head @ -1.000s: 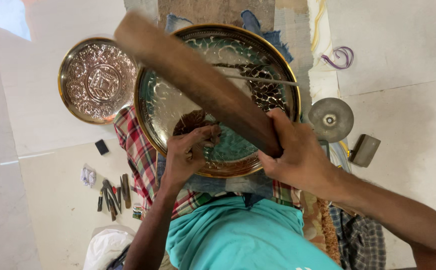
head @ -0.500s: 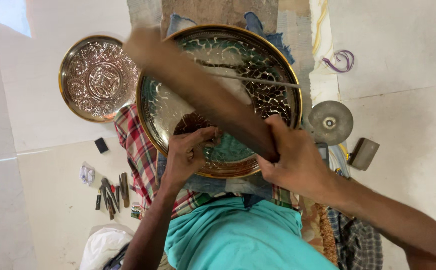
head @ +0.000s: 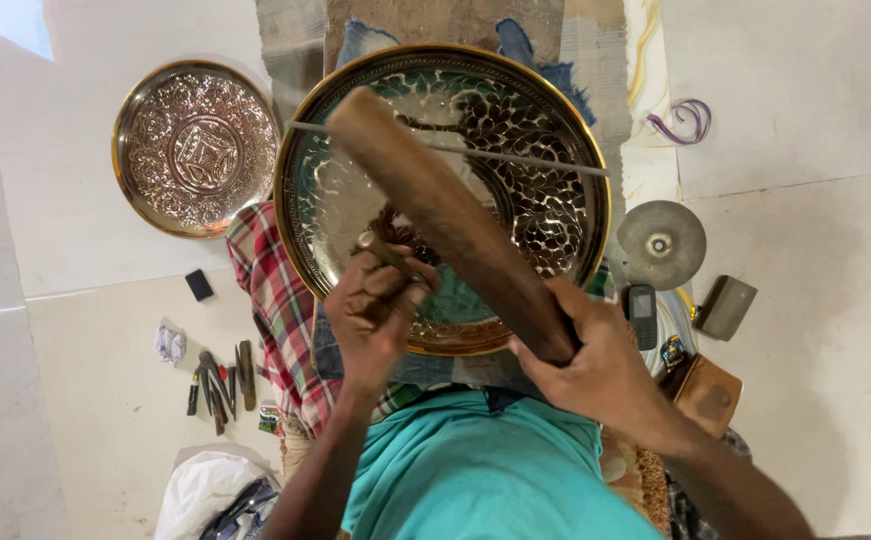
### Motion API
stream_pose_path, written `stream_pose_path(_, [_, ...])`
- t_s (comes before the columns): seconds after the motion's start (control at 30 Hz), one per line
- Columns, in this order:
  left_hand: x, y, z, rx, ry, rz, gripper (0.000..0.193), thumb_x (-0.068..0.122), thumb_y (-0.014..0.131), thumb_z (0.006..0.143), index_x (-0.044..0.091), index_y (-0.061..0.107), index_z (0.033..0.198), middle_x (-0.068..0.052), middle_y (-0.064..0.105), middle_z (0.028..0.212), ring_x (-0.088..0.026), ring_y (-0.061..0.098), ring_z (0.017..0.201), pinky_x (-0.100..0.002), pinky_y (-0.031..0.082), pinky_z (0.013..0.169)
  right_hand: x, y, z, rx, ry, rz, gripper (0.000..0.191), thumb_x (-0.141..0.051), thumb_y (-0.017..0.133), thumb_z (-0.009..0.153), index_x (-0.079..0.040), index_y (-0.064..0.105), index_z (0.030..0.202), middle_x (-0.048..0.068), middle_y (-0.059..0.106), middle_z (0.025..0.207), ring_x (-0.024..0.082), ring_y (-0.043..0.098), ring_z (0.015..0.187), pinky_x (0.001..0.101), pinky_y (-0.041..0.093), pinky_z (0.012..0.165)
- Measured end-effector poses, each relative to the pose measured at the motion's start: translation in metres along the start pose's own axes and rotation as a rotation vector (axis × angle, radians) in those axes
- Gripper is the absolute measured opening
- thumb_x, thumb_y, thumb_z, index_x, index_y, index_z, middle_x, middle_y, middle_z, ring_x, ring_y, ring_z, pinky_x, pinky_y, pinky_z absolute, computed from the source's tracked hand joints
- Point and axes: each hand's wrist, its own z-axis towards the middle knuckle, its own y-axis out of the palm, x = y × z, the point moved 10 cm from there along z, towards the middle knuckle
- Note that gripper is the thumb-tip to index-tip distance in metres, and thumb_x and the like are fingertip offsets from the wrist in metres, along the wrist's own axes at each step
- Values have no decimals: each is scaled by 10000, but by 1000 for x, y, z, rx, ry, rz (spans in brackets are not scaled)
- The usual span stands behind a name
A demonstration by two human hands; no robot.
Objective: The person sits on the floor and repeatedly hammers a large brass tray with a wooden mallet while holding a cloth underneath the impact area. The tray is supported by a metal rod across its diameter. The person adjusts the cloth and continues hammering the same central region throughout the clip.
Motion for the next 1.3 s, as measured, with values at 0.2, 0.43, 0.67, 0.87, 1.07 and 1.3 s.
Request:
stream_pose_path(0.2, [-3,25,-22,27,-273,-138,296,-136,667,860,-40,628,1137,-78,763,1012,-152,738,979,-279,605,879,14,-9,0,-4,204,18,432,-164,804,736,-30,642,1113,107,707,675,153,671,499,306,525,457])
stream_pose_path(0.43, [1,29,-24,8,-214,150,361,-196,554,844,-45,631,1164,-86,797,981,-158,793,933,-257,616,839,-24,-8,32,-323,112,-176,503,-95,718,691,-99,654,1189,119,706,638,230,700,512,414,511,491])
stream_pose_path(0.67, [4,31,-26,50,-130,81,265,-225,482,909,-51,609,1063,-105,745,993,-172,775,952,-264,646,853,-44,-7,46,-367,-43,-457,662,-95,739,614,-64,609,1262,119,711,772,293,714,642,445,538,569])
stream_pose_path(0.87, [-5,28,-31,60,-178,113,312,-216,467,897,-64,629,1116,-108,736,965,-178,770,905,-268,644,816,-42,-7,50,-459,143,-330,433,-120,691,729,-91,575,1145,90,682,664,209,706,514,353,539,514])
stream_pose_path(1.07, [-5,29,-34,65,-109,130,252,-201,527,924,-43,642,1085,-104,757,976,-165,772,913,-267,651,840,-56,1,51,-573,-64,-808,431,-71,690,694,-66,508,1084,95,627,756,234,636,467,379,485,396])
stream_pose_path(1.3, [0,29,-29,56,-137,63,256,-235,483,877,-48,588,1017,-99,727,943,-150,743,923,-268,631,872,-96,-2,48,-358,-479,-632,694,-103,691,640,80,494,1281,144,618,730,292,592,495,476,448,418])
